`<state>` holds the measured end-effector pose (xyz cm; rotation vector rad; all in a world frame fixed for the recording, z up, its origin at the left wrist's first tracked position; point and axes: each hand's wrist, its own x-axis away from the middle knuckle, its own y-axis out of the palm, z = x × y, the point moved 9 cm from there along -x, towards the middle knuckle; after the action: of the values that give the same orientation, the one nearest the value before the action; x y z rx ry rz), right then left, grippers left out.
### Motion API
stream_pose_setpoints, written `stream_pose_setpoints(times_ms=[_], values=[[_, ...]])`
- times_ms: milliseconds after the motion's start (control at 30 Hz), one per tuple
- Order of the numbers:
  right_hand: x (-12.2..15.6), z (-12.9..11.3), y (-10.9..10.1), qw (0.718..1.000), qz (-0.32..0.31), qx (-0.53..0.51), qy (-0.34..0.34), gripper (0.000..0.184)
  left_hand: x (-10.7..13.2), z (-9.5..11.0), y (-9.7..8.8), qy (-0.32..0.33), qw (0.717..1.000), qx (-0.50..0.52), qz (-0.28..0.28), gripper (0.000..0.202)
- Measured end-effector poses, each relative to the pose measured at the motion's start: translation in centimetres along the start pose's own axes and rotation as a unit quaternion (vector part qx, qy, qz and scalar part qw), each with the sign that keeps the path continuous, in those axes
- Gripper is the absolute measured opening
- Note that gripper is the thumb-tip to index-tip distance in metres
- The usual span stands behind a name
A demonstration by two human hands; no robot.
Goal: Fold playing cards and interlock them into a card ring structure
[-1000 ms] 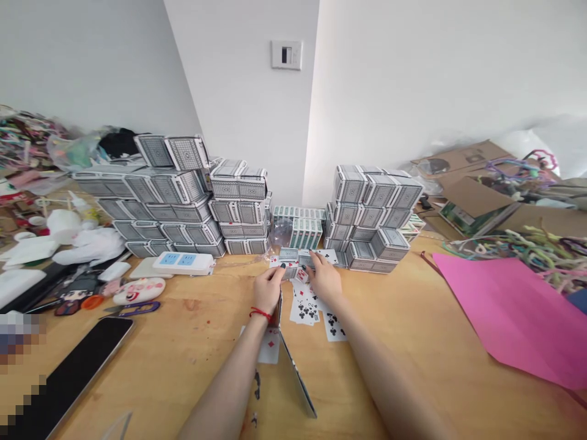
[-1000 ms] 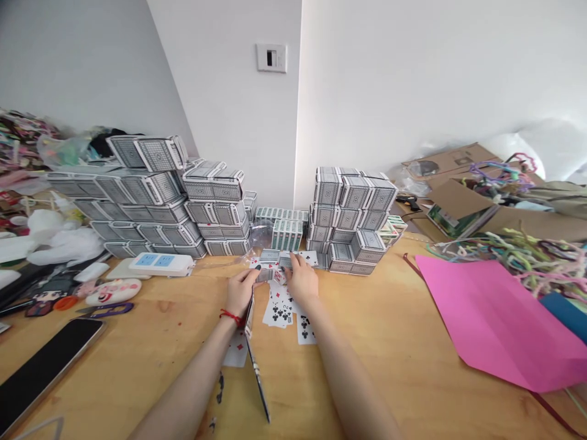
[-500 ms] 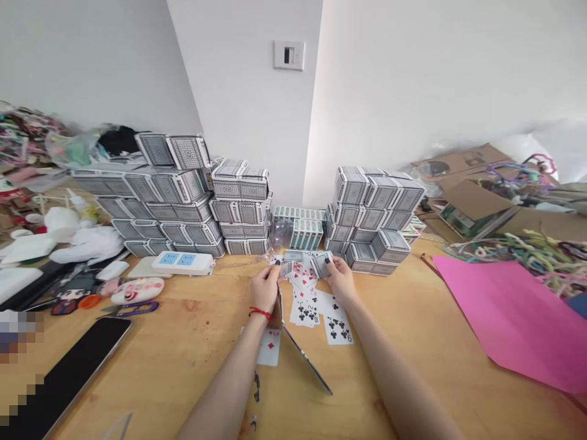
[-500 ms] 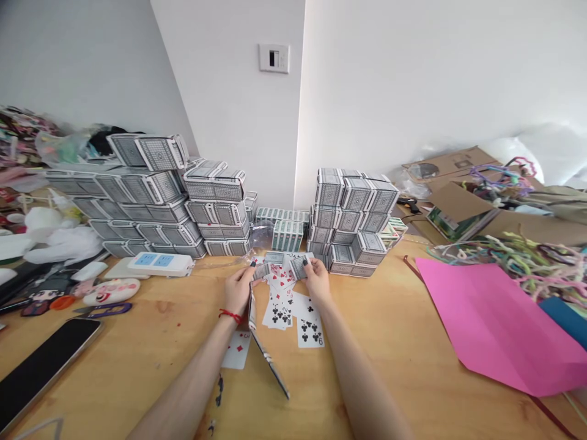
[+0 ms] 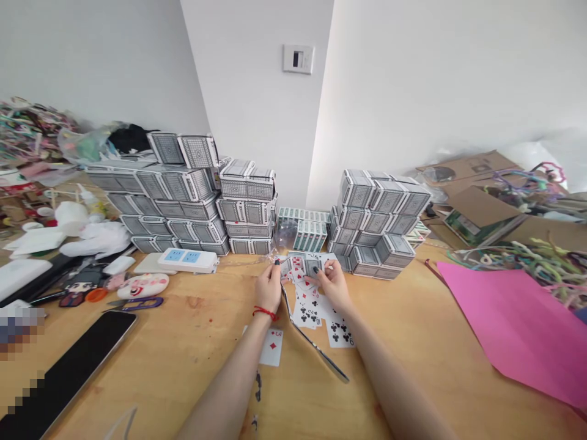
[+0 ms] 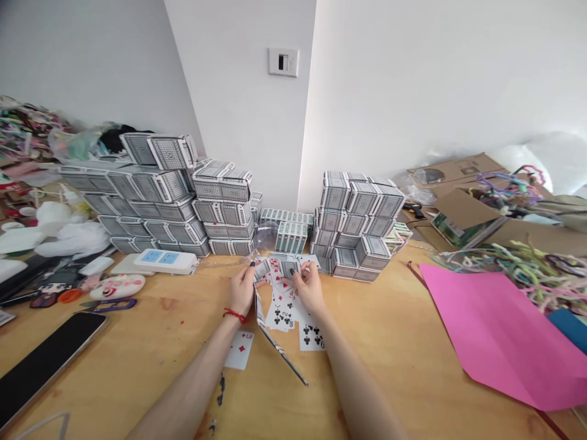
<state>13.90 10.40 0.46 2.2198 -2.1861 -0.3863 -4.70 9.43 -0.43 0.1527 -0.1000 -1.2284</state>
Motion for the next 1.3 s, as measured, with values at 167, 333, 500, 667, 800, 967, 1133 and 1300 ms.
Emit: stream_pose_setpoints(times_ms=[167, 333, 500, 667, 800, 967, 1133, 1300], values=[[0.2, -0.5, 0.7, 1.0, -0.022, -0.019, -0.007, 0.027, -0.1, -0.2, 0.0, -0.004, 1.0, 0.021, -0.006, 0.027], [0.3, -0.6, 1.1, 0.999, -0.039, 0.012, -0.011, 0.032, -0.3, -0.3, -0.3, 0.002, 1.0, 0.013, -0.002, 0.028], [0.3, -0.9, 0.7, 0.999, -0.028, 0.03, -0.031, 0.029, -0.2, 0.0, -0.2, 0.003, 1.0, -0.008, -0.003, 0.028], [0.3, -0.9, 0.6, 0.998, -0.024, 0.051, -0.03, 0.031, -0.1, -0.1, -0.1, 0.0, 1.0, -0.01, -0.005, 0.028], [0.4, -1.1, 0.8, 0.999, -0.019, 0.038, -0.029, 0.027, -0.1, 0.0, -0.1, 0.012, 1.0, -0.016, -0.012, 0.029], [0.5, -1.4, 0.9, 0.999, -0.011, 0.027, -0.026, 0.026, 0.0, 0.2, -0.1, 0.017, 1.0, -0.018, -0.012, 0.028], [0.6, -1.6, 0.9, 0.999, -0.014, 0.034, -0.027, 0.028, 0.0, 0.2, -0.2, 0.002, 1.0, -0.009, -0.005, 0.028], [0.5, -1.2, 0.8, 0.999, -0.018, 0.038, -0.025, 0.029, -0.2, 0.0, -0.1, 0.006, 1.0, -0.015, -0.01, 0.028]])
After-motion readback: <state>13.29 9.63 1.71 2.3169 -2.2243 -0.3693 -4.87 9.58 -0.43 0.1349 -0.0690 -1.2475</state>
